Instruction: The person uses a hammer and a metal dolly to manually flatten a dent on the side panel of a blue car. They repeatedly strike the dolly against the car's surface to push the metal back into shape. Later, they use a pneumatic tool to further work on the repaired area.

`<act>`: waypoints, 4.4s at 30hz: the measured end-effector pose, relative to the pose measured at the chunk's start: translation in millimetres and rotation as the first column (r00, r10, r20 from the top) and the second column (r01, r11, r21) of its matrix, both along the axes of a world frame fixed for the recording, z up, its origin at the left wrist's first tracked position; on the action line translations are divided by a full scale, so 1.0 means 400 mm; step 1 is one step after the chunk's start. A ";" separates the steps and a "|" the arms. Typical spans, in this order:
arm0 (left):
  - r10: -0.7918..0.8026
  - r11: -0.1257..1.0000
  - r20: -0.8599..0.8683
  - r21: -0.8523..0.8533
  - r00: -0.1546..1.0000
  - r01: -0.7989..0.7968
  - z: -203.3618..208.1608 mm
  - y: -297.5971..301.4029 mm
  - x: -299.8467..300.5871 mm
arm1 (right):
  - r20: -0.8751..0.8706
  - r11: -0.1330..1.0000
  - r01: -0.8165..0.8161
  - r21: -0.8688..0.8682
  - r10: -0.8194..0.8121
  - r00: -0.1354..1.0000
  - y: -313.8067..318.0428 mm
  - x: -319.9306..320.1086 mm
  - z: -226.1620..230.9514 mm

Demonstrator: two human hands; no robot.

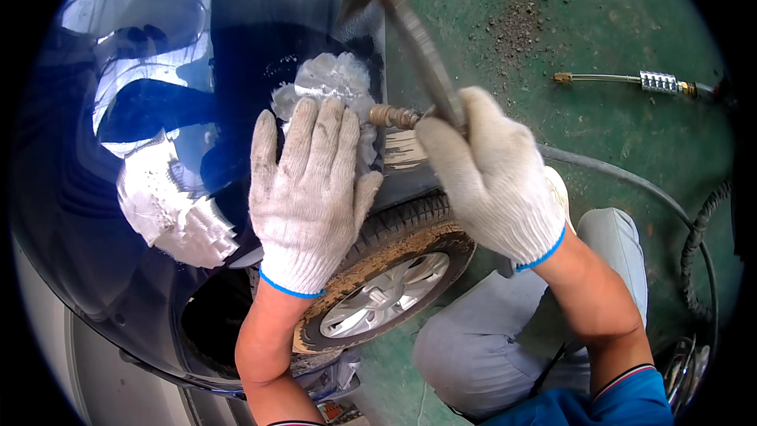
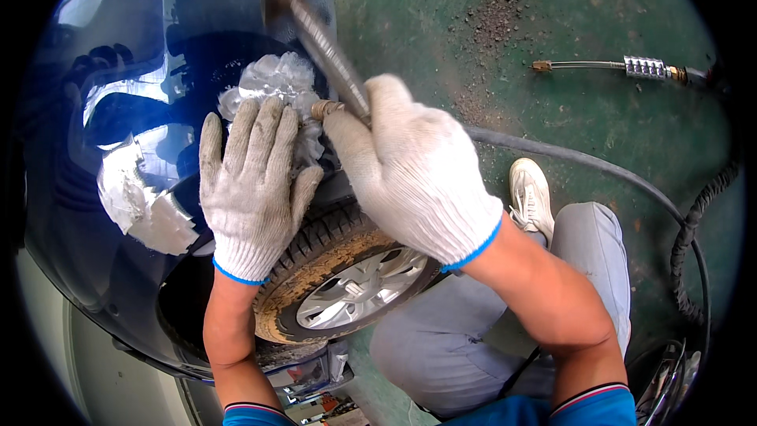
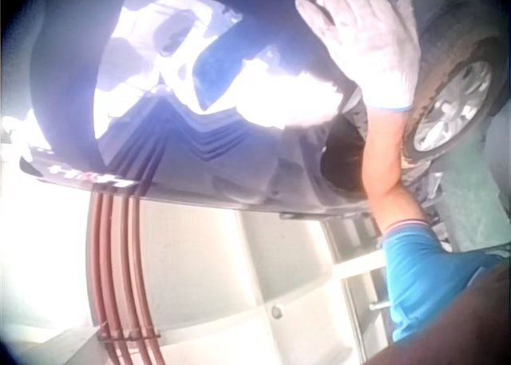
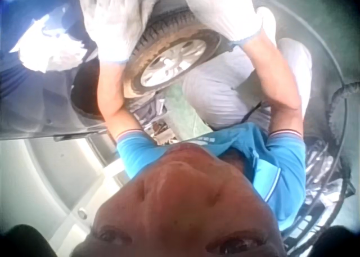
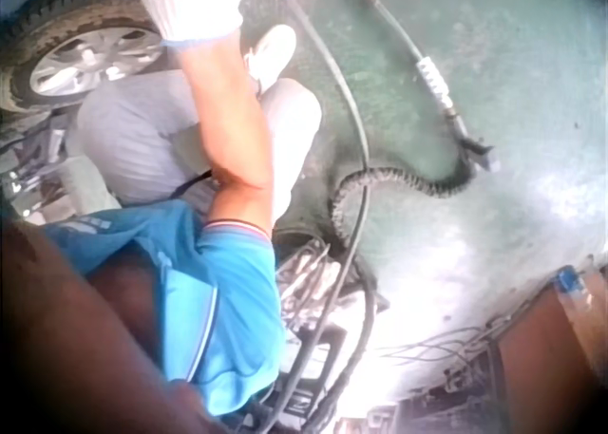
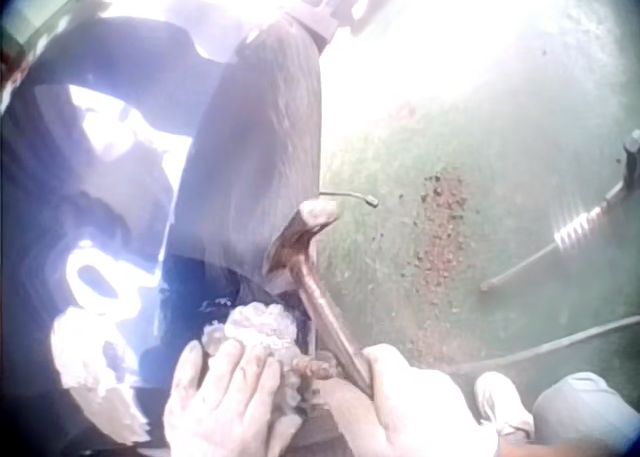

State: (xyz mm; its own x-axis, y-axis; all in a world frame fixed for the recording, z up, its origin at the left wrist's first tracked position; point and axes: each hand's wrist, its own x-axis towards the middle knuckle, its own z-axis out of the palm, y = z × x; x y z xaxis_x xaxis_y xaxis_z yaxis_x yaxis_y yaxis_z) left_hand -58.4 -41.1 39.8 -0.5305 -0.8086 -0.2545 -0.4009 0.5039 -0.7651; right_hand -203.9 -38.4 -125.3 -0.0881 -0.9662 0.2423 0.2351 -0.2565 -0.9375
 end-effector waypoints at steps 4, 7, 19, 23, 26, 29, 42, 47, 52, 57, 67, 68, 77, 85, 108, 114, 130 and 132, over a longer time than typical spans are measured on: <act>0.013 1.000 -0.007 0.010 1.000 -0.013 -0.005 -0.003 -0.014 | -0.078 0.999 -0.043 0.009 0.044 0.996 0.004 0.053 -0.034; 0.001 1.000 -0.016 0.011 1.000 -0.001 -0.003 0.000 -0.006 | -0.080 0.998 -0.060 -0.023 0.058 0.995 0.001 0.021 -0.025; -0.033 0.999 -0.031 -0.007 0.999 0.033 -0.011 0.002 0.012 | 0.017 0.988 -0.125 0.092 0.124 0.992 -0.009 -0.012 0.016; -0.031 1.000 -0.031 0.000 0.999 0.031 -0.009 -0.003 -0.003 | -0.112 0.990 -0.131 0.044 0.135 0.984 -0.004 0.035 -0.026; -0.026 1.000 -0.032 -0.003 0.999 0.026 -0.009 0.004 0.006 | 0.048 0.989 -0.120 0.081 0.117 0.992 0.004 -0.023 0.022; -0.039 0.999 -0.039 0.009 0.998 0.039 -0.017 -0.003 -0.001 | -0.128 0.967 -0.212 0.144 0.231 0.965 -0.007 0.016 0.002; -0.057 0.998 -0.041 -0.004 0.998 0.057 -0.009 0.001 0.011 | -0.038 0.982 -0.180 0.065 0.182 0.982 0.010 -0.012 -0.013; -0.066 0.998 -0.041 -0.001 0.997 0.066 -0.011 -0.001 0.016 | -0.054 0.925 -0.310 0.220 0.329 0.943 0.011 0.000 -0.009; -0.090 0.996 -0.065 -0.002 0.994 0.090 -0.012 0.002 0.018 | 0.063 0.957 -0.224 0.183 0.216 0.974 0.020 -0.011 0.002; -0.074 0.996 -0.153 0.028 0.985 0.079 -0.005 -0.004 -0.005 | 0.047 0.907 -0.357 0.222 0.356 0.933 0.025 -0.029 -0.053; -0.084 0.996 0.003 0.015 0.996 0.084 -0.021 -0.099 -0.039 | 0.580 0.933 -0.299 0.198 0.134 0.804 -0.030 -0.102 0.027; -0.057 0.998 0.051 0.033 0.997 0.056 -0.019 -0.109 -0.042 | 0.576 0.947 -0.241 0.211 0.079 0.814 -0.019 -0.082 0.021; -0.002 0.999 0.079 -0.047 0.997 0.006 0.117 -0.001 -0.053 | 0.418 0.918 -0.262 0.297 0.121 0.900 0.066 0.056 -0.021; -0.097 0.988 0.036 -0.114 0.995 0.100 0.137 0.029 0.015 | 0.138 0.967 -0.175 0.184 0.150 0.979 0.057 0.152 -0.019; -0.141 0.980 -0.008 -0.143 0.990 0.139 0.124 0.024 0.031 | 0.256 0.948 -0.196 0.251 0.130 0.958 0.058 0.167 -0.006; -0.151 0.977 -0.007 -0.151 0.988 0.149 0.126 0.027 0.039 | 0.415 0.962 -0.123 0.243 0.012 0.910 0.063 0.145 0.020; -0.159 0.976 -0.020 -0.156 0.987 0.154 0.115 0.025 0.040 | 0.335 0.849 -0.399 0.346 0.285 0.898 0.052 0.077 0.007; -0.156 0.976 -0.013 -0.155 0.988 0.152 0.114 0.021 0.041 | 0.388 0.875 -0.309 0.373 0.155 0.909 0.054 0.064 0.023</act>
